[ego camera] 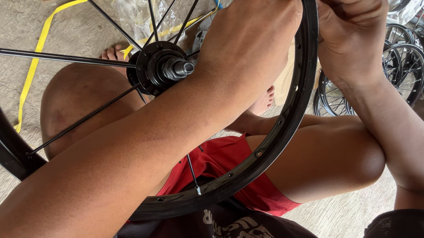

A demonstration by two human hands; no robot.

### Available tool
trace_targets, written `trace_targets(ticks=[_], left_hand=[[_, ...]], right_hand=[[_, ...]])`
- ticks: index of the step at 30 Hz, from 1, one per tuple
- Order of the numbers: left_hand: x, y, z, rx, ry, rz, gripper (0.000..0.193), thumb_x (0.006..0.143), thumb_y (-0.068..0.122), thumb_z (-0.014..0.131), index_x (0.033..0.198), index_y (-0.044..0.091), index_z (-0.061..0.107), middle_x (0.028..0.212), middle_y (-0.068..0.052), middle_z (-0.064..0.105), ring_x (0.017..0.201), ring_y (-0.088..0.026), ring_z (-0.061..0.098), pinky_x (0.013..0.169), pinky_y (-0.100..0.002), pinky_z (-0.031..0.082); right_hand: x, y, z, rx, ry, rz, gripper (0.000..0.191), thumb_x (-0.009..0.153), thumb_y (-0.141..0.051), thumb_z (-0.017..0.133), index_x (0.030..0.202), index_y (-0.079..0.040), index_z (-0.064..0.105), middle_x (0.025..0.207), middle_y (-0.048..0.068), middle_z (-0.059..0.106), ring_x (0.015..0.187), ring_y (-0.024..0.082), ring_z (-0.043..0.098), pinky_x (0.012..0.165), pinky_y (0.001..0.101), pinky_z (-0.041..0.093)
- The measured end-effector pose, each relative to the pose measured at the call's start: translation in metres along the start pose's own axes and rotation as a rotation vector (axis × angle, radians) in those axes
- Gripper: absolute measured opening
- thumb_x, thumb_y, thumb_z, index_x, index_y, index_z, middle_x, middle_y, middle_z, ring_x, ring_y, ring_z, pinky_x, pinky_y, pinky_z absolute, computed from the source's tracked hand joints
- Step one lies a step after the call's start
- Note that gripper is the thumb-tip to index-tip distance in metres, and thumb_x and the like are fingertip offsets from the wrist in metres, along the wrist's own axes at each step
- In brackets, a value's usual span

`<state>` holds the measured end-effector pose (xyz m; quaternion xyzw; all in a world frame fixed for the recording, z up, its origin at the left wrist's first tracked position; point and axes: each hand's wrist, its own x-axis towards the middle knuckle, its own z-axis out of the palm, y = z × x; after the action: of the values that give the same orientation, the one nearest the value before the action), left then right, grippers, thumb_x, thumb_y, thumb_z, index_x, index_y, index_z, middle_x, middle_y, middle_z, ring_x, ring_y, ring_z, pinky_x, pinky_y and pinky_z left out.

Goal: The person assembles a bicycle wheel by inserting spokes into the hub and rim, then securing them with nipples. The person rotates the wheel to access different spoke holes and continues tightening the spokes by hand.

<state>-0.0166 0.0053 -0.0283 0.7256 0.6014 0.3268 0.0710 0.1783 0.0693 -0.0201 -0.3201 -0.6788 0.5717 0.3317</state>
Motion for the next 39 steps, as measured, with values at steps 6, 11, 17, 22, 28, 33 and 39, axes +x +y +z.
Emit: trace_targets(ticks=[6,11,17,22,28,33,39], left_hand=[[-0.004,0.001,-0.006,-0.036,-0.011,0.002,0.035,0.078,0.002,0.074,0.107,-0.013,0.061,0.085,-0.02,0.068,0.072,-0.02,0.074,0.053,-0.029,0.06],[0.001,0.001,-0.015,-0.112,-0.019,-0.024,0.028,0.084,0.001,0.072,0.106,-0.012,0.06,0.087,-0.021,0.068,0.071,-0.025,0.074,0.055,-0.032,0.06],[-0.006,0.001,-0.023,-0.18,-0.015,-0.04,0.029,0.086,0.003,0.07,0.108,-0.012,0.059,0.087,-0.021,0.067,0.071,-0.029,0.073,0.056,-0.037,0.06],[-0.004,0.001,-0.025,-0.2,-0.003,-0.034,0.03,0.089,0.005,0.069,0.11,-0.013,0.058,0.088,-0.02,0.067,0.073,-0.028,0.074,0.058,-0.036,0.061],[-0.007,0.002,-0.026,-0.171,0.002,0.0,0.031,0.091,0.005,0.067,0.113,-0.014,0.056,0.09,-0.021,0.067,0.067,-0.026,0.073,0.053,-0.033,0.059],[-0.009,-0.002,-0.027,-0.075,0.021,0.019,0.026,0.094,0.003,0.065,0.113,-0.01,0.055,0.09,-0.02,0.067,0.063,-0.023,0.072,0.05,-0.032,0.058],[-0.011,0.0,-0.026,0.034,0.05,0.055,0.028,0.095,0.008,0.066,0.116,-0.005,0.052,0.087,-0.013,0.066,0.059,-0.023,0.071,0.047,-0.033,0.056]], right_hand=[[-0.002,0.0,0.003,0.039,0.013,-0.024,0.009,0.111,0.003,0.072,0.119,0.004,0.07,0.111,0.011,0.076,0.093,0.01,0.072,0.088,0.0189,0.058],[0.002,-0.009,0.007,0.01,0.013,-0.065,0.008,0.111,0.003,0.073,0.119,0.004,0.072,0.113,0.011,0.077,0.094,0.01,0.073,0.088,0.019,0.059],[0.002,-0.017,0.017,0.003,0.045,-0.048,0.014,0.104,0.002,0.072,0.118,0.002,0.072,0.115,0.01,0.076,0.092,0.009,0.072,0.087,0.0186,0.058],[0.003,-0.02,0.019,0.035,0.027,-0.04,0.015,0.104,0.003,0.072,0.119,0.003,0.072,0.116,0.011,0.075,0.093,0.009,0.071,0.088,0.0185,0.058],[-0.002,-0.02,0.019,0.053,0.029,-0.013,0.016,0.102,0.002,0.072,0.118,0.003,0.072,0.113,0.011,0.075,0.092,0.01,0.071,0.087,0.0188,0.058],[0.001,-0.013,0.017,0.067,-0.056,-0.072,0.014,0.107,0.001,0.075,0.12,0.002,0.074,0.11,0.007,0.071,0.096,0.008,0.063,0.086,0.0165,0.053],[0.003,-0.008,0.008,0.073,-0.085,-0.079,0.013,0.107,0.003,0.077,0.12,0.002,0.074,0.107,0.003,0.066,0.098,0.008,0.051,0.088,0.0169,0.047]])
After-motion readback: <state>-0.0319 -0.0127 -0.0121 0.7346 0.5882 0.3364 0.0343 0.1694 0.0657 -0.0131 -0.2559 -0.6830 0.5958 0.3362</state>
